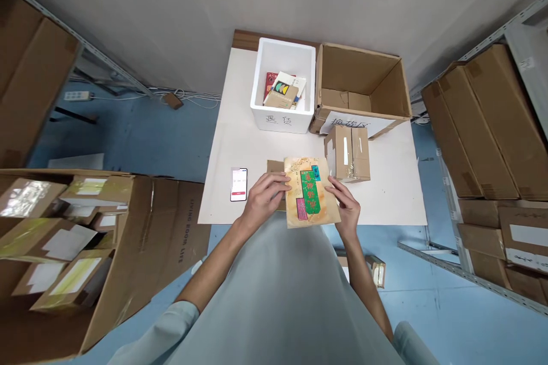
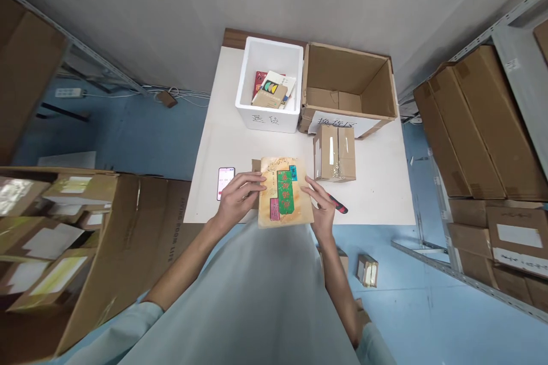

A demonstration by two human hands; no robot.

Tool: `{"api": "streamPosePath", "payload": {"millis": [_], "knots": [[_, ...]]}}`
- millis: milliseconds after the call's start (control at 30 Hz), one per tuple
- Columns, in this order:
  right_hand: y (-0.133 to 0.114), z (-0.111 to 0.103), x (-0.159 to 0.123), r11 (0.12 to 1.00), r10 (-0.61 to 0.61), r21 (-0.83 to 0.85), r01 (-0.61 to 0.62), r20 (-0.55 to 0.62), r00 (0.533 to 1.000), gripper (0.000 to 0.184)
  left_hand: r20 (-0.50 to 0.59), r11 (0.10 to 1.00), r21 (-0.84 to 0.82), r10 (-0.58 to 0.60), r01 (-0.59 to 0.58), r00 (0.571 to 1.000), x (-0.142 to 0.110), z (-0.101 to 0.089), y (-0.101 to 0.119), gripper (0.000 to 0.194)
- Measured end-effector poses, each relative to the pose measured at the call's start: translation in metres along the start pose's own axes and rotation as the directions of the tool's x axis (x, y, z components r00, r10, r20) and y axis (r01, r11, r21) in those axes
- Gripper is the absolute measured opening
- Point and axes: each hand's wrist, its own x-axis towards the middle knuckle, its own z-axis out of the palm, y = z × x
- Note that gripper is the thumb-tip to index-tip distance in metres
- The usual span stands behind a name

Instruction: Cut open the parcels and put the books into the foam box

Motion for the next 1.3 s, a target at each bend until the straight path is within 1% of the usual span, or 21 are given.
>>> {"api": "streamPosePath", "payload": {"millis": [67,167,267,333,400,467,533,600,667,733,800,867,933,1000,1067,1133,1200,1300], "knots": [[0.001,0.003,-0.008,1.000,-0.005,-0.002,0.005,-0.024,1.000,0.021,0.007,1.000,0.003,0.018,-0.018,1.000,-0.002,-0.001,-0.002,0.024],[0.003,0.002,-0.013,1.000,-0.004,-0.020,0.004,-0.023,1.000,0.020,0.028,0.999,-0.021,0.026,-0.026,0.999,-0.002,-0.003,-0.003,0.022],[0.002,-0.002,-0.013,1.000,0.012,-0.019,-0.012,-0.018,1.000,0.019,0.024,0.998,-0.056,0.008,-0.007,1.000,0.000,-0.005,-0.001,0.020],[0.001,-0.002,-0.011,0.999,0.036,0.009,-0.036,-0.038,0.999,0.024,0.031,0.995,-0.092,-0.022,0.024,0.999,0.002,-0.006,0.001,0.019],[0.000,-0.001,-0.010,0.997,0.069,0.051,-0.066,-0.068,0.995,0.035,0.043,0.989,-0.127,-0.078,0.083,0.996,0.003,-0.006,0.004,0.017],[-0.002,0.002,-0.008,0.992,0.109,0.078,-0.102,-0.100,0.989,0.046,0.039,0.969,-0.160,-0.184,0.188,0.982,0.004,-0.006,0.007,0.015],[-0.004,0.006,-0.005,0.988,0.138,0.084,-0.126,-0.147,0.980,0.051,0.044,0.932,-0.190,-0.307,0.310,0.951,0.004,-0.006,0.011,0.025],[-0.007,0.008,-0.002,0.987,0.155,0.081,-0.143,-0.171,0.973,0.047,0.096,0.888,-0.214,-0.396,0.408,0.913,0.005,-0.008,0.014,0.036],[-0.010,0.007,0.002,0.984,0.172,0.063,-0.165,-0.136,0.976,0.041,0.184,0.841,-0.249,-0.447,0.481,0.875,0.006,-0.013,0.015,0.041],[-0.014,0.005,0.007,0.979,0.202,0.055,-0.199,-0.064,0.977,0.039,0.270,0.790,-0.308,-0.462,0.530,0.845,0.007,-0.017,0.014,0.046],[-0.016,0.003,0.011,0.975,0.211,0.076,-0.210,-0.005,0.978,0.042,0.301,0.761,-0.365,-0.448,0.536,0.841,0.009,-0.021,0.012,0.051],[-0.019,0.004,0.016,0.976,0.195,0.097,-0.197,0.027,0.980,0.049,0.270,0.761,-0.386,-0.448,0.522,0.853,0.013,-0.022,0.012,0.053],[-0.021,0.009,0.020,0.975,0.197,0.095,-0.198,0.026,0.980,0.046,0.208,0.761,-0.365,-0.495,0.536,0.844,0.019,-0.021,0.014,0.051],[-0.025,0.016,0.022,0.963,0.246,0.107,-0.246,0.015,0.969,0.045,0.172,0.737,-0.341,-0.562,0.584,0.809,0.026,-0.019,0.018,0.049],[-0.029,0.022,0.023,0.937,0.322,0.134,-0.324,0.036,0.946,0.054,0.172,0.696,-0.339,-0.616,0.633,0.769,0.031,-0.019,0.021,0.055],[-0.032,0.025,0.023,0.910,0.380,0.147,-0.388,0.079,0.922,0.061,0.187,0.667,-0.341,-0.642,0.662,0.744,0.034,-0.019,0.024,0.059],[-0.034,0.026,0.023,0.903,0.394,0.141,-0.407,0.108,0.913,0.065,0.196,0.666,-0.331,-0.645,0.669,0.739,0.035,-0.020,0.024,0.061],[-0.033,0.023,0.023,0.919,0.358,0.130,-0.371,0.119,0.926,0.064,0.179,0.687,-0.315,-0.635,0.655,0.752,0.032,-0.018,0.024,0.061]]}}
